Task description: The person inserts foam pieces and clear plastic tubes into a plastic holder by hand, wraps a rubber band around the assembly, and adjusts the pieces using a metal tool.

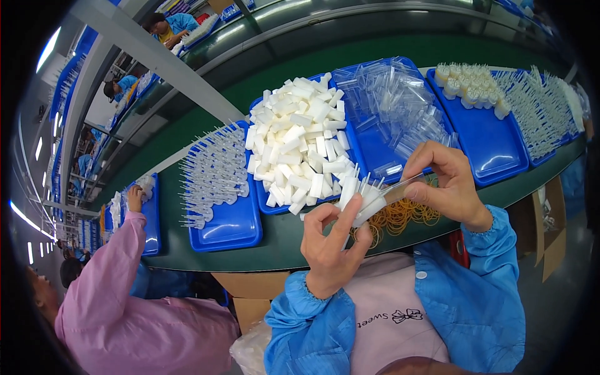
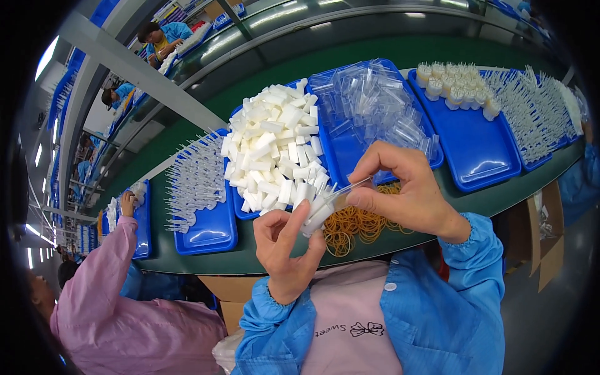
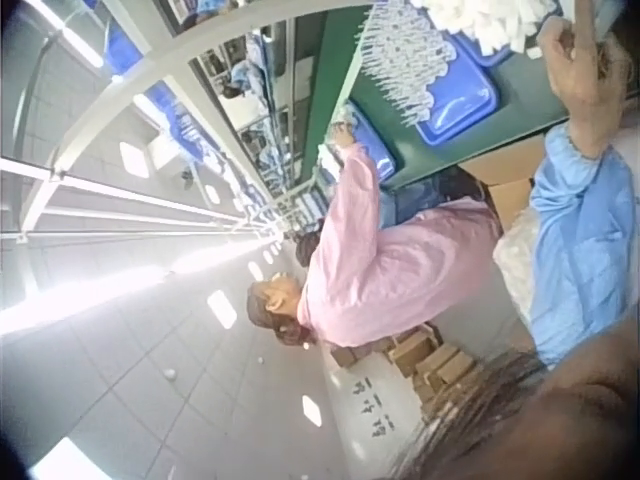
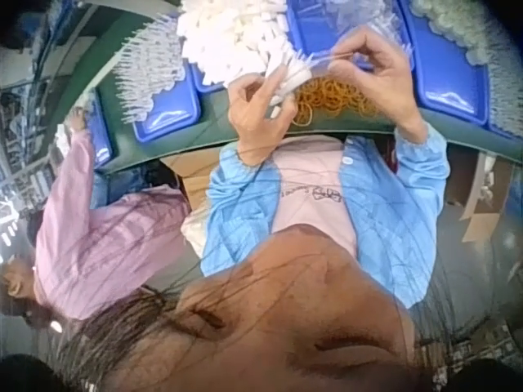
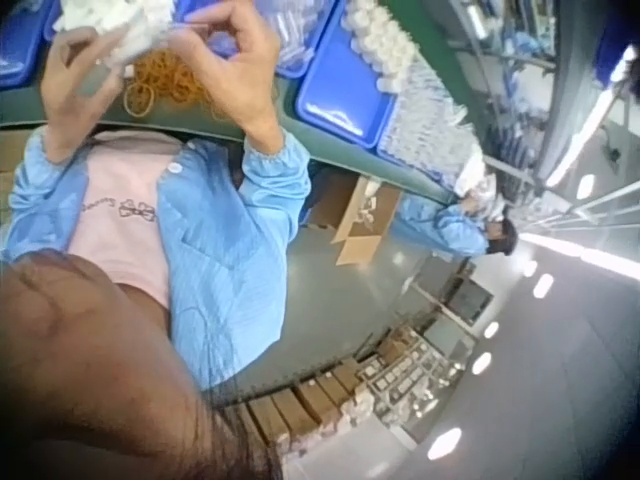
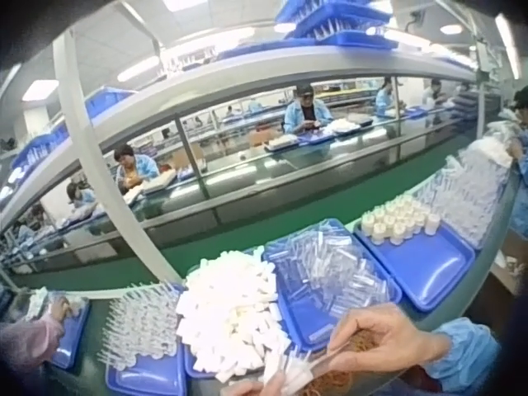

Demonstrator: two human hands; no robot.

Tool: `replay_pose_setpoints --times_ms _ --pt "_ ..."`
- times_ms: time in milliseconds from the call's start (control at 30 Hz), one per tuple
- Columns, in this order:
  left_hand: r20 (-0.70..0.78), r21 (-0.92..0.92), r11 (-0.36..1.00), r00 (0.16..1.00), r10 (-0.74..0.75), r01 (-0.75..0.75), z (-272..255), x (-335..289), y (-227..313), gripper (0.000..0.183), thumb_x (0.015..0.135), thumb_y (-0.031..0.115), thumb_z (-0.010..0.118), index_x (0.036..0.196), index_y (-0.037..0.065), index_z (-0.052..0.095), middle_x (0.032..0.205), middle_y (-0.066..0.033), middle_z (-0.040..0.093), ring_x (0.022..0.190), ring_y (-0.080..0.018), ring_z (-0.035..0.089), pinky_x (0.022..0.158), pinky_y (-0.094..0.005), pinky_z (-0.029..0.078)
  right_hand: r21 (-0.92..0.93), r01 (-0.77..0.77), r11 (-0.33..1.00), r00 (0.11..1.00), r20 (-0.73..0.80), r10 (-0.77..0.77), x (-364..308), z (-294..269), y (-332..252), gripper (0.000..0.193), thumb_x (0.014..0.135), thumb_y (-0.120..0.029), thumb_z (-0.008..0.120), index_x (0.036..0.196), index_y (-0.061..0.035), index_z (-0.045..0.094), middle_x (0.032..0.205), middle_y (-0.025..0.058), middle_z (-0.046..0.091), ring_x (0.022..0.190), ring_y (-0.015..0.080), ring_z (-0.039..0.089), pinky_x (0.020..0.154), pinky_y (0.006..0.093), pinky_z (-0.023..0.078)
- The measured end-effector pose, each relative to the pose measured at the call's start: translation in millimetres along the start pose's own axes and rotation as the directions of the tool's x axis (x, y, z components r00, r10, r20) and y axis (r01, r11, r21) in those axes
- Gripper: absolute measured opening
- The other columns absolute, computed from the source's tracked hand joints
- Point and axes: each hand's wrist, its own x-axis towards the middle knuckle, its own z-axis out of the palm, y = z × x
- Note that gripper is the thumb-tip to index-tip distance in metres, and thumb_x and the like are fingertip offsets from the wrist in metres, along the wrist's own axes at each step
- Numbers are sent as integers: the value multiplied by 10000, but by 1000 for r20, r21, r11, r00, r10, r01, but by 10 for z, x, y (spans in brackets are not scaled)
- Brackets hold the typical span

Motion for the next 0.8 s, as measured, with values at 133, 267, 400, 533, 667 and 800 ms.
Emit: replay_pose_setpoints --times_ms 133,267,400,533,667,800 --pt "37 27 999 999 40 -41 -20 -4 30 537 633 -60 726 1152 72 682 984 -91 498 794 -192 567 664 -289 503 178 -67 982 998 28 63 25 -46 -11 220 794 -115 773 906 -8 616 885 42 599 822 102 591 756 244 491" --pt "36 131 987 995 94 -98 -33 38 65 556 613 -35 731 1151 94 688 959 -94 508 766 -207 565 652 -301 512 133 -56 990 998 25 53 22 -57 -33 210 796 -101 768 906 -8 615 888 41 591 815 96 584 758 247 494" --pt "31 158 983 995 90 -94 -56 60 80 558 609 -18 730 1153 97 687 937 -95 519 763 -209 564 650 -303 513 0 24 1000 1000 9 -24 -5 -40 -68 214 775 -86 775 895 -9 615 859 47 603 789 104 587 724 244 488" --pt "41 103 991 996 76 -80 -76 60 66 545 620 -9 724 1154 91 684 923 -99 528 759 -206 566 650 -306 516 -159 113 981 993 -16 -117 -53 6 -102 218 746 -61 776 876 -5 610 823 55 612 766 119 589 682 243 467" --pt "54 22 999 998 40 -41 -113 65 76 530 631 -3 717 1152 84 683 921 -102 529 754 -210 578 657 -315 527 -94 96 991 995 -7 -97 -41 8 -95 216 757 -66 772 884 -10 607 838 52 608 776 117 586 709 245 471" --pt "63 -46 999 998 12 -9 -131 57 79 521 637 -1 713 1151 81 682 920 -103 530 755 -211 585 660 -319 532 65 -16 998 1000 -8 16 -2 -35 -20 213 784 -82 765 904 -16 602 865 41 598 790 107 583 749 245 480"
